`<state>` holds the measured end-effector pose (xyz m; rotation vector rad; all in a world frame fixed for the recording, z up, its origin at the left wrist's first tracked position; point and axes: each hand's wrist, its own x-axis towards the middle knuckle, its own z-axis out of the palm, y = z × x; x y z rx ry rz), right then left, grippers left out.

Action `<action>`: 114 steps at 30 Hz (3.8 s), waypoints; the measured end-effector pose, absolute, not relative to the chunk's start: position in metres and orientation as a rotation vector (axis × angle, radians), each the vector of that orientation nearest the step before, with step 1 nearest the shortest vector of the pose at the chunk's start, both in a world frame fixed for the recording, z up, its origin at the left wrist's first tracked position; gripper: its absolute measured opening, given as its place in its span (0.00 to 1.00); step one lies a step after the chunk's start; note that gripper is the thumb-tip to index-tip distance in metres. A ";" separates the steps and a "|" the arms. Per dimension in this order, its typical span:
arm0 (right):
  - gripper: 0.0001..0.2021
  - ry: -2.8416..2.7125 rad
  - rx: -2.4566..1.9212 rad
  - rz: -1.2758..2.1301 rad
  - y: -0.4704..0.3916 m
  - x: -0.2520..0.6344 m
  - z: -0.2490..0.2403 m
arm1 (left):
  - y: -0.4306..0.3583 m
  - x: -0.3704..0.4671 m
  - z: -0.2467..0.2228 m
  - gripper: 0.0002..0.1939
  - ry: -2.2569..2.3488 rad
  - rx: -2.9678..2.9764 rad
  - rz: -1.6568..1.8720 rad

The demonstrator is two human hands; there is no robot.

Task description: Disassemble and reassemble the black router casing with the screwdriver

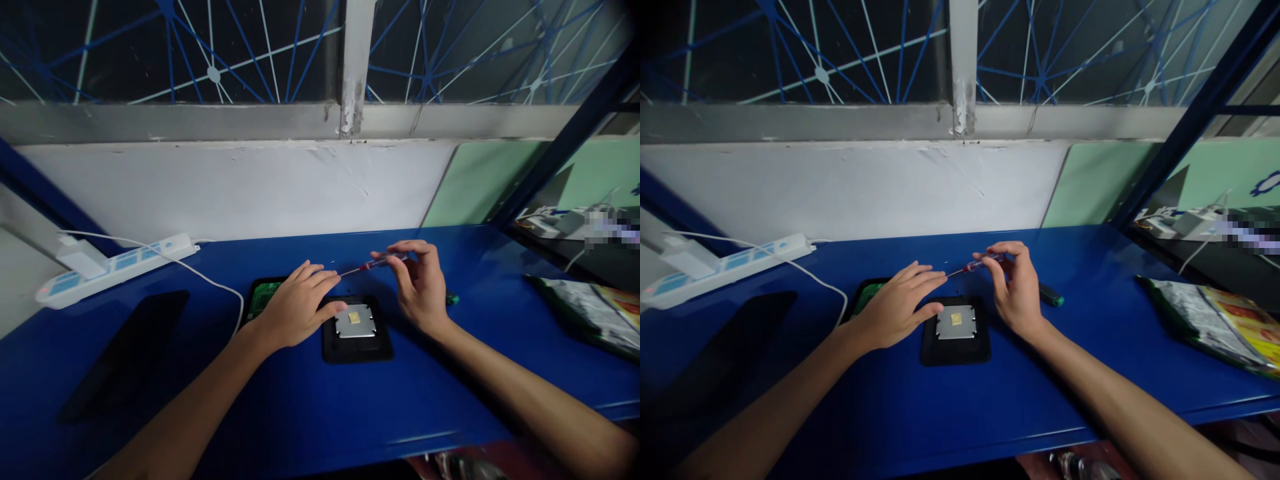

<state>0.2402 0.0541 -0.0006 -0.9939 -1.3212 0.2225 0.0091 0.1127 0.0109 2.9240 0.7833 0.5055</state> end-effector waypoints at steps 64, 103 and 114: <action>0.10 -1.572 -1.004 0.016 0.058 0.180 0.016 | 0.082 0.001 0.013 0.51 0.666 2.820 0.250; 0.05 -1.621 -0.903 0.126 0.052 0.175 0.027 | 0.083 0.001 0.015 0.53 0.659 2.735 0.238; 0.08 -1.562 -1.009 0.359 0.053 0.176 0.029 | 0.084 0.001 0.015 0.49 0.676 2.736 0.186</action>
